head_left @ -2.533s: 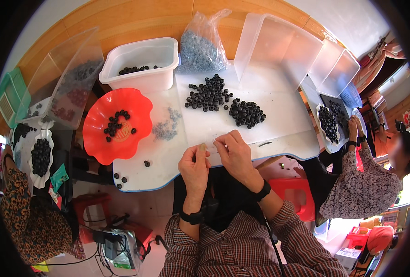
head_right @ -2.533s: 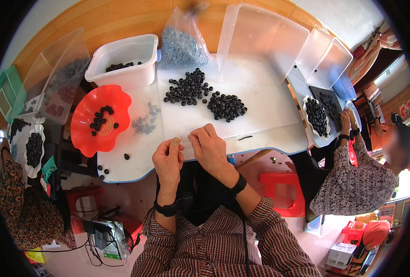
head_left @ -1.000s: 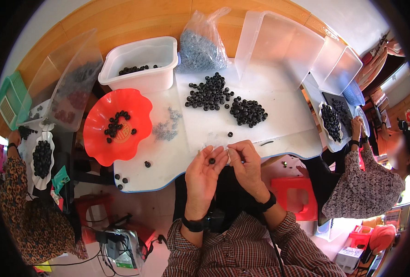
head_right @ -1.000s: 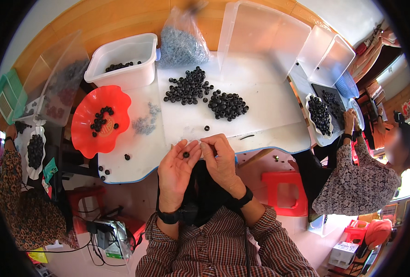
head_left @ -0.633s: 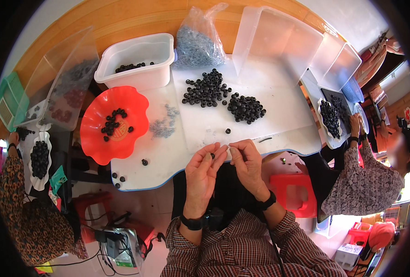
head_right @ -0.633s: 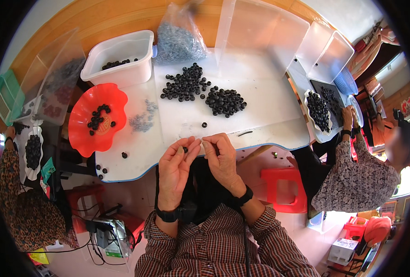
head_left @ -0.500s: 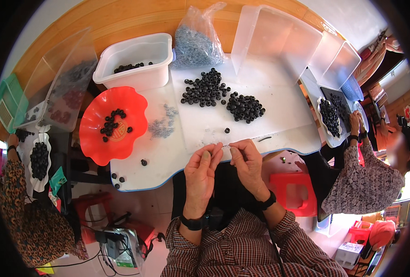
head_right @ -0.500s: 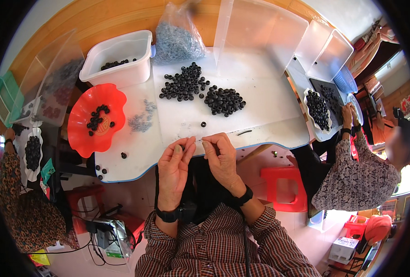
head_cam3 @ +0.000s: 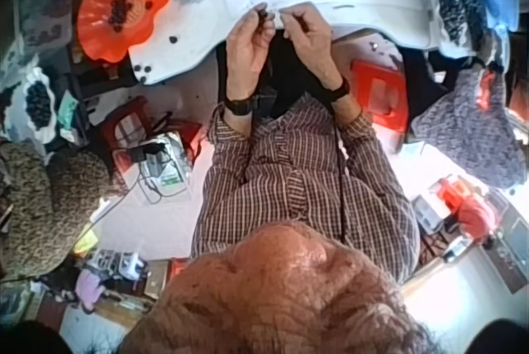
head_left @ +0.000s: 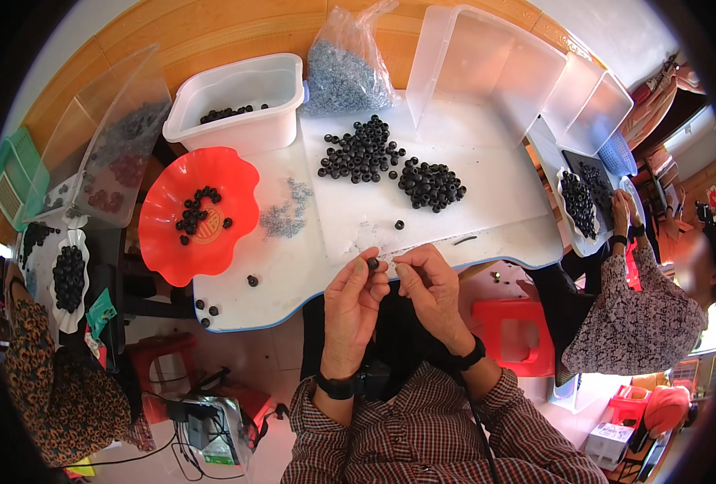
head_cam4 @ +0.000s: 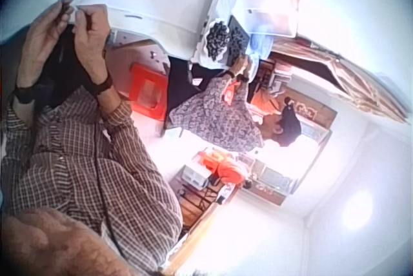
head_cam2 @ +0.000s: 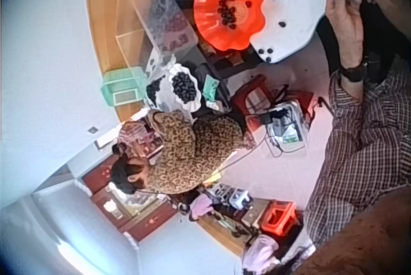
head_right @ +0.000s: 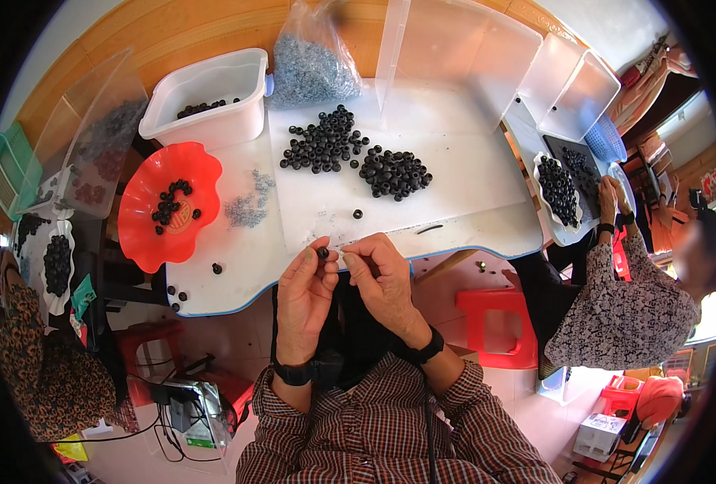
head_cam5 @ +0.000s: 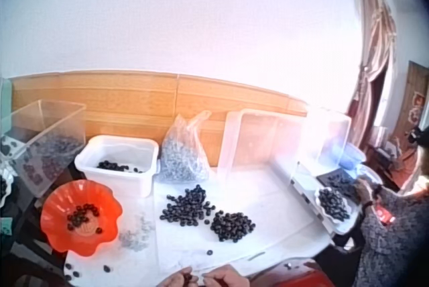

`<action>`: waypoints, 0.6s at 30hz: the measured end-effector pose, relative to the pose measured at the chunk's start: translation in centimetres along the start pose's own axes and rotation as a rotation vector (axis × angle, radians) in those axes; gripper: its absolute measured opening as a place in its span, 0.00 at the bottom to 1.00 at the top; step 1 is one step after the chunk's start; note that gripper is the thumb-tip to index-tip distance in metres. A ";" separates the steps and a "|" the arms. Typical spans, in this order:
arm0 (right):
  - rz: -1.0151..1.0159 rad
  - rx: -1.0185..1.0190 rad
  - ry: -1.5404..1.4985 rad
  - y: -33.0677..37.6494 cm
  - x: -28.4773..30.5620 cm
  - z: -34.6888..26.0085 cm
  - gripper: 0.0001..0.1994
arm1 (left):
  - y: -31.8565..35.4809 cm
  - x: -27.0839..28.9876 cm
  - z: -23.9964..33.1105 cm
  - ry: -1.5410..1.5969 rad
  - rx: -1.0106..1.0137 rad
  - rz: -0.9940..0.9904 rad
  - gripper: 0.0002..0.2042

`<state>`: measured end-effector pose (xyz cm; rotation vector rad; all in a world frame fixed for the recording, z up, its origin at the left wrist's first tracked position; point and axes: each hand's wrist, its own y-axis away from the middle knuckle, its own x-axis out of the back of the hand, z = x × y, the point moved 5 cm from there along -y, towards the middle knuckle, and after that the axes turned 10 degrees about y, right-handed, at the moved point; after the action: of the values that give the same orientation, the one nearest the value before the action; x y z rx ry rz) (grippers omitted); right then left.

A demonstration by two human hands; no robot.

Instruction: The recorder is sorting small black spherical plastic or rubber beads and placing them into containers.

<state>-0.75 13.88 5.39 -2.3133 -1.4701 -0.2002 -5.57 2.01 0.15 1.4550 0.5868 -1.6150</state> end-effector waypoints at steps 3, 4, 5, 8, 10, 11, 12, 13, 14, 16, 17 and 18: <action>-0.001 0.001 -0.006 0.0 -0.1 -0.5 0.03 | 0.0 0.0 -0.1 -0.020 0.004 -0.008 0.13; -0.004 0.000 -0.011 0.0 -0.1 -0.6 0.03 | 0.0 0.0 -0.2 -0.020 0.003 -0.008 0.13; -0.004 0.000 -0.011 -0.1 -0.3 -0.6 0.03 | 0.0 0.0 -0.2 -0.042 -0.006 -0.004 0.13; -0.011 0.041 -0.033 -0.2 -0.6 -0.9 0.03 | -0.1 0.3 -0.4 -0.084 -0.030 -0.011 0.12; -0.014 0.050 -0.009 -0.3 -0.7 -0.5 0.03 | -0.1 0.3 -0.4 -0.104 -0.045 -0.022 0.12; -0.014 0.050 -0.009 -0.3 -0.7 -0.4 0.03 | 0.0 0.3 -0.3 -0.126 -0.055 -0.005 0.11; -0.024 0.077 0.022 -0.4 -0.8 -0.4 0.03 | 0.0 0.3 -0.2 -0.148 -0.067 0.012 0.11; -0.034 0.105 0.054 -0.4 -0.8 -0.6 0.03 | 0.1 0.3 -0.2 -0.148 -0.068 0.012 0.11; -0.036 0.105 0.053 -0.4 -0.9 -0.6 0.03 | 0.1 0.3 -0.2 -0.157 -0.078 0.011 0.11; -0.035 0.102 0.110 -0.4 -0.8 -0.5 0.04 | 0.1 0.4 -0.2 -0.165 -0.086 0.008 0.11; -0.036 0.102 0.110 -0.4 -0.8 -0.5 0.04 | 0.1 0.4 -0.2 -0.181 -0.092 0.006 0.11; -0.039 0.105 0.137 -0.5 -0.7 -0.4 0.04 | 0.1 0.4 -0.2 -0.197 -0.096 0.004 0.11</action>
<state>-1.45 13.25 5.67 -2.1452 -1.4236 -0.2788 -5.35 2.00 -0.22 1.2100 0.5404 -1.6796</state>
